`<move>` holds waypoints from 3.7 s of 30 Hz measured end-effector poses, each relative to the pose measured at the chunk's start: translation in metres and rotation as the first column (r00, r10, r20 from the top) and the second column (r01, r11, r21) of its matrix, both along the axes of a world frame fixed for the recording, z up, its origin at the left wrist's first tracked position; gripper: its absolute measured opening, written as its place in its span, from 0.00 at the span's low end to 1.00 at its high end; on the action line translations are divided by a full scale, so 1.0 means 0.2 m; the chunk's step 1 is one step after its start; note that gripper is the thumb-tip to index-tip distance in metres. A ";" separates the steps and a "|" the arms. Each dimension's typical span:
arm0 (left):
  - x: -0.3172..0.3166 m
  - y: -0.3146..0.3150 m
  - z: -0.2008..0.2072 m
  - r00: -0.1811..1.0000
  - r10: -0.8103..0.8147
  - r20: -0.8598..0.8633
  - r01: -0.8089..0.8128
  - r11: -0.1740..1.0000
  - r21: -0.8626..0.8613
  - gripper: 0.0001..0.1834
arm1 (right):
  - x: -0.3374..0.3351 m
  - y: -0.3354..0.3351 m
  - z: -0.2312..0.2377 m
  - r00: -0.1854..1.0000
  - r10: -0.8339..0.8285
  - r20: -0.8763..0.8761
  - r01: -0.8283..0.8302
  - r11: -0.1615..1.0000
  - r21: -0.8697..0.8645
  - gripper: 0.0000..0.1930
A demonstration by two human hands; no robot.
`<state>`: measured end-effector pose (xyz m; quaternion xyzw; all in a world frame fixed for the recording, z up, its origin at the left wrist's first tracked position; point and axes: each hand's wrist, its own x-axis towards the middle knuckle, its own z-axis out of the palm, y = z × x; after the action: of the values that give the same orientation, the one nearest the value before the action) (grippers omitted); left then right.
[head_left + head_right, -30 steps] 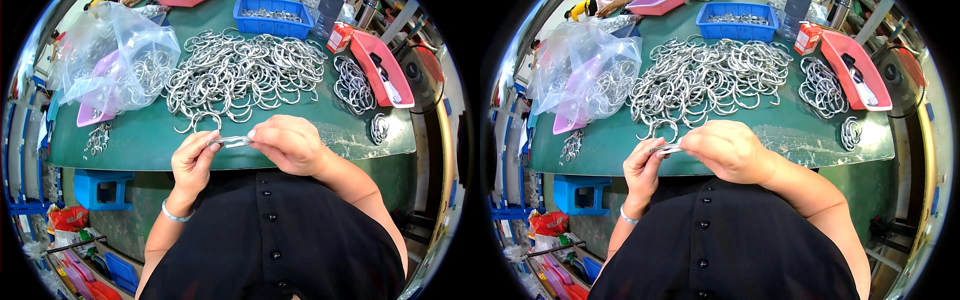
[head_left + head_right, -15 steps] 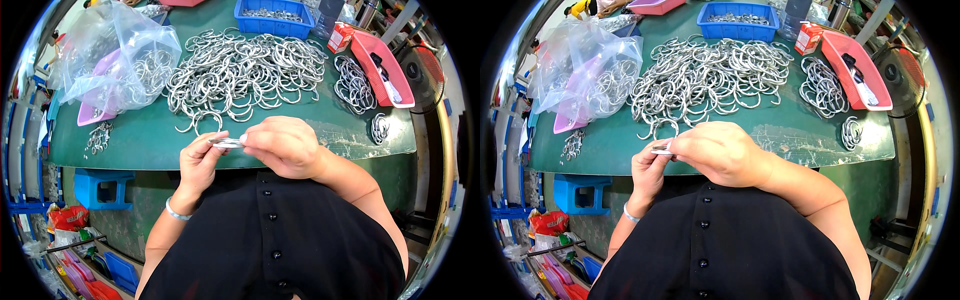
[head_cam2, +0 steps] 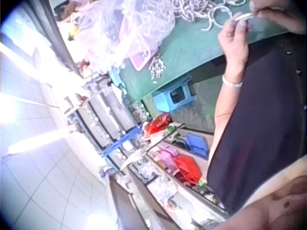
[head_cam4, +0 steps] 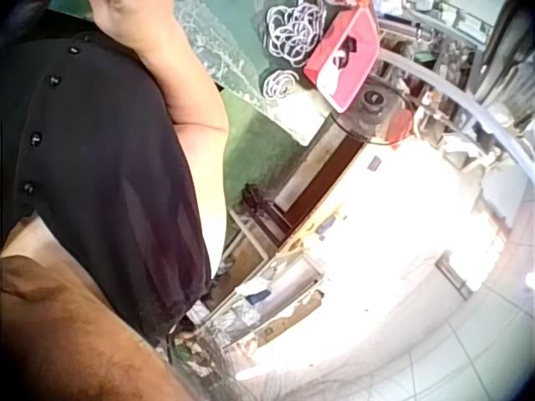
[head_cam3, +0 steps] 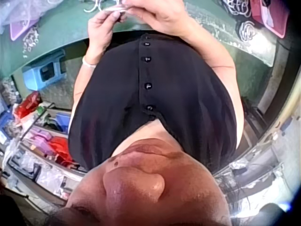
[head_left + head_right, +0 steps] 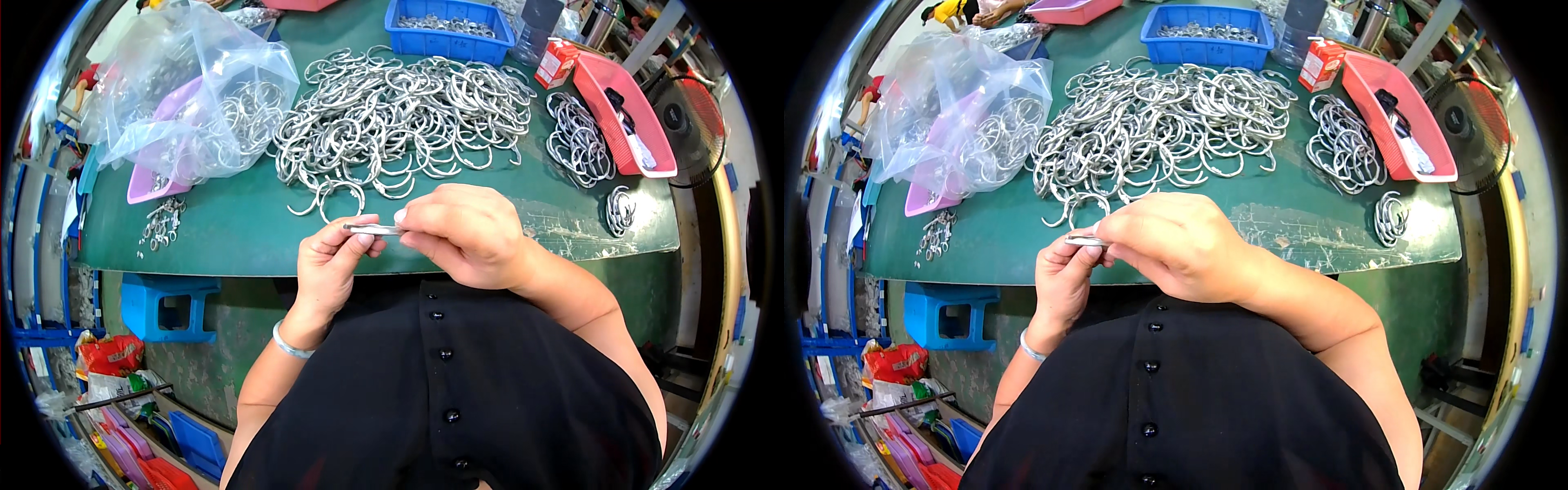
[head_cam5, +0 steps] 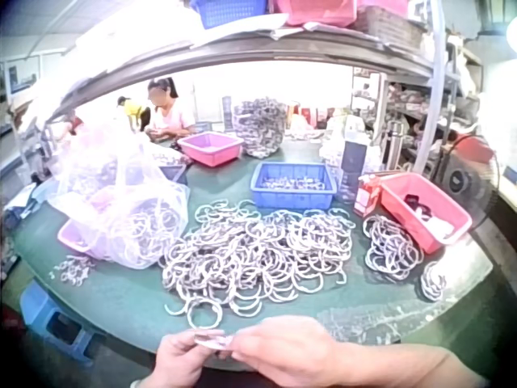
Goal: The person picks up metal hooks and small metal plates by hand from a large pile on a workbench and fits the plates onto the hooks one by one.
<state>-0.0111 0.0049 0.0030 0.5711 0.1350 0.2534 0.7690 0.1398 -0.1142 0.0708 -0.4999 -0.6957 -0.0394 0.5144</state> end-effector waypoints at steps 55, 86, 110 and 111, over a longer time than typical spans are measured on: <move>-0.21 0.64 0.92 0.667 0.448 0.595 -0.654 -0.028 0.756 0.10 | 0.17 0.12 -0.40 0.961 -0.188 0.204 0.271 0.795 -0.543 0.08; -0.09 0.18 0.05 0.890 0.448 0.088 -0.269 0.361 0.893 0.05 | 0.26 0.16 -0.32 0.946 -0.168 0.276 0.287 0.831 -0.477 0.03; -0.03 0.11 -0.17 0.862 0.504 0.054 -0.269 0.366 0.891 0.06 | 0.40 -0.19 -0.03 0.955 0.016 0.297 0.098 0.926 -0.365 0.07; -0.03 0.11 -0.17 0.864 0.499 0.062 -0.269 0.354 0.896 0.06 | 0.41 -0.21 -0.03 0.950 0.004 0.312 0.118 0.921 -0.372 0.07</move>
<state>-0.0164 0.0272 -0.0317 0.8598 0.1992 0.3938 0.2568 0.2222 -0.1552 0.0647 -0.5993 -0.7461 0.0059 0.2902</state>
